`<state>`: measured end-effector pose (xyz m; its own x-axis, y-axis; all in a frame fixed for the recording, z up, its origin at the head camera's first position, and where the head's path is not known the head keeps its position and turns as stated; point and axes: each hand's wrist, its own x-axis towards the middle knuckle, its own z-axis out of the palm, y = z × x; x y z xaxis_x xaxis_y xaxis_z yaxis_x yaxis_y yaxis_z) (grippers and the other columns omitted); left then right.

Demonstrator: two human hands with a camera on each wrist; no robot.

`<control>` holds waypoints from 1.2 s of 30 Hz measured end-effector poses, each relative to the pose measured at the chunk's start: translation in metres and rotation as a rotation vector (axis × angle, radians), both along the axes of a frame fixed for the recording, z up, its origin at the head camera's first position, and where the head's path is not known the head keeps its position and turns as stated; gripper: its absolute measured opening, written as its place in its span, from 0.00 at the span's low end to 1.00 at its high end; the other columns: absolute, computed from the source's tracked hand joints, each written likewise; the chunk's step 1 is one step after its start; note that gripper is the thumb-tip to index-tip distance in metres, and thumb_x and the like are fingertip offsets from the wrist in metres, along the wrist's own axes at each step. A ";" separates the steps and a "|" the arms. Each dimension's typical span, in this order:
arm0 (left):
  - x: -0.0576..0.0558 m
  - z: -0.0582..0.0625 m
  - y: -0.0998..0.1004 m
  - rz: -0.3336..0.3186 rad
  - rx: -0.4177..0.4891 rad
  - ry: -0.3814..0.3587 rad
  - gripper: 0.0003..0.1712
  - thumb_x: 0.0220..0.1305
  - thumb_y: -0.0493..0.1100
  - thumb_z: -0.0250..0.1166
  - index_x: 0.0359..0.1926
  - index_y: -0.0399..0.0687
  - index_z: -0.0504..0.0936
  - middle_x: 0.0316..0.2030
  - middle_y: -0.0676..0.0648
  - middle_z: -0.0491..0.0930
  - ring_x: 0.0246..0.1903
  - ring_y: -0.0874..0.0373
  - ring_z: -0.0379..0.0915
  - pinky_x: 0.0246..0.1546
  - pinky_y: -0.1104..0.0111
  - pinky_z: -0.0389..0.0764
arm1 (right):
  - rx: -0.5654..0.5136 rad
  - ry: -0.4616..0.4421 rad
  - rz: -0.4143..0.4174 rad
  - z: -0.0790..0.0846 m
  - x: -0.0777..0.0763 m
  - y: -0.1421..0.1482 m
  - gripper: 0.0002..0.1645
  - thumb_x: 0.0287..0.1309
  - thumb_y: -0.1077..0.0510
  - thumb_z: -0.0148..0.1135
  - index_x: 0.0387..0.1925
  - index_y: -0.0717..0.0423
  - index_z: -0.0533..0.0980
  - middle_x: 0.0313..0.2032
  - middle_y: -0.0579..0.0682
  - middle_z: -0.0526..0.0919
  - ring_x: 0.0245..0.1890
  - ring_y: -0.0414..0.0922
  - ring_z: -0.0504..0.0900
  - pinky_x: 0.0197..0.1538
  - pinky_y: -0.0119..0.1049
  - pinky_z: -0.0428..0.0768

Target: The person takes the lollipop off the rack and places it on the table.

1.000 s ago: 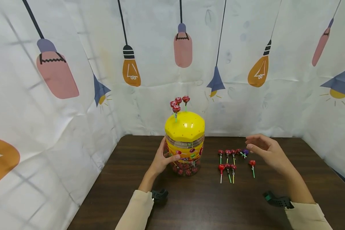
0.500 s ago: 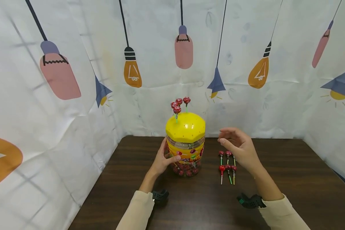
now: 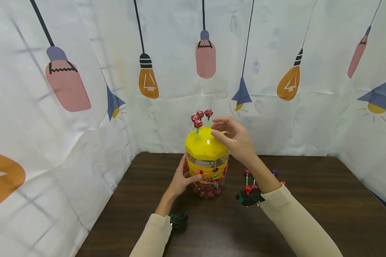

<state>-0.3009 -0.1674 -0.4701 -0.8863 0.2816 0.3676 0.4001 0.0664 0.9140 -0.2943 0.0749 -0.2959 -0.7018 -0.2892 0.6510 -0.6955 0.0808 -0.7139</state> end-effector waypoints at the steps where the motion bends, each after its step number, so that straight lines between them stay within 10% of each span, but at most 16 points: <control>1: 0.000 0.000 0.000 0.002 -0.002 -0.002 0.58 0.60 0.62 0.73 0.81 0.76 0.45 0.75 0.48 0.61 0.75 0.44 0.57 0.72 0.31 0.56 | 0.005 0.001 0.005 0.003 -0.001 -0.003 0.21 0.66 0.62 0.65 0.60 0.57 0.76 0.51 0.59 0.84 0.51 0.46 0.84 0.53 0.33 0.85; 11: 0.000 0.001 0.001 0.008 -0.005 -0.004 0.58 0.59 0.63 0.73 0.80 0.76 0.45 0.75 0.47 0.61 0.74 0.43 0.58 0.72 0.31 0.56 | 0.038 0.002 0.006 0.010 -0.019 -0.027 0.21 0.67 0.60 0.66 0.60 0.54 0.77 0.52 0.56 0.83 0.50 0.50 0.85 0.56 0.49 0.85; 36: 0.001 0.000 0.000 0.010 0.001 -0.013 0.56 0.62 0.60 0.72 0.81 0.75 0.45 0.75 0.49 0.62 0.74 0.44 0.59 0.71 0.34 0.62 | 0.027 -0.003 0.045 0.007 -0.023 -0.042 0.18 0.68 0.63 0.64 0.58 0.57 0.79 0.45 0.60 0.84 0.37 0.56 0.85 0.42 0.34 0.84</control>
<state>-0.2998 -0.1672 -0.4705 -0.8938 0.2727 0.3560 0.3874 0.0694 0.9193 -0.3178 0.0329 -0.2885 -0.6897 -0.3378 0.6405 -0.6968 0.0689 -0.7140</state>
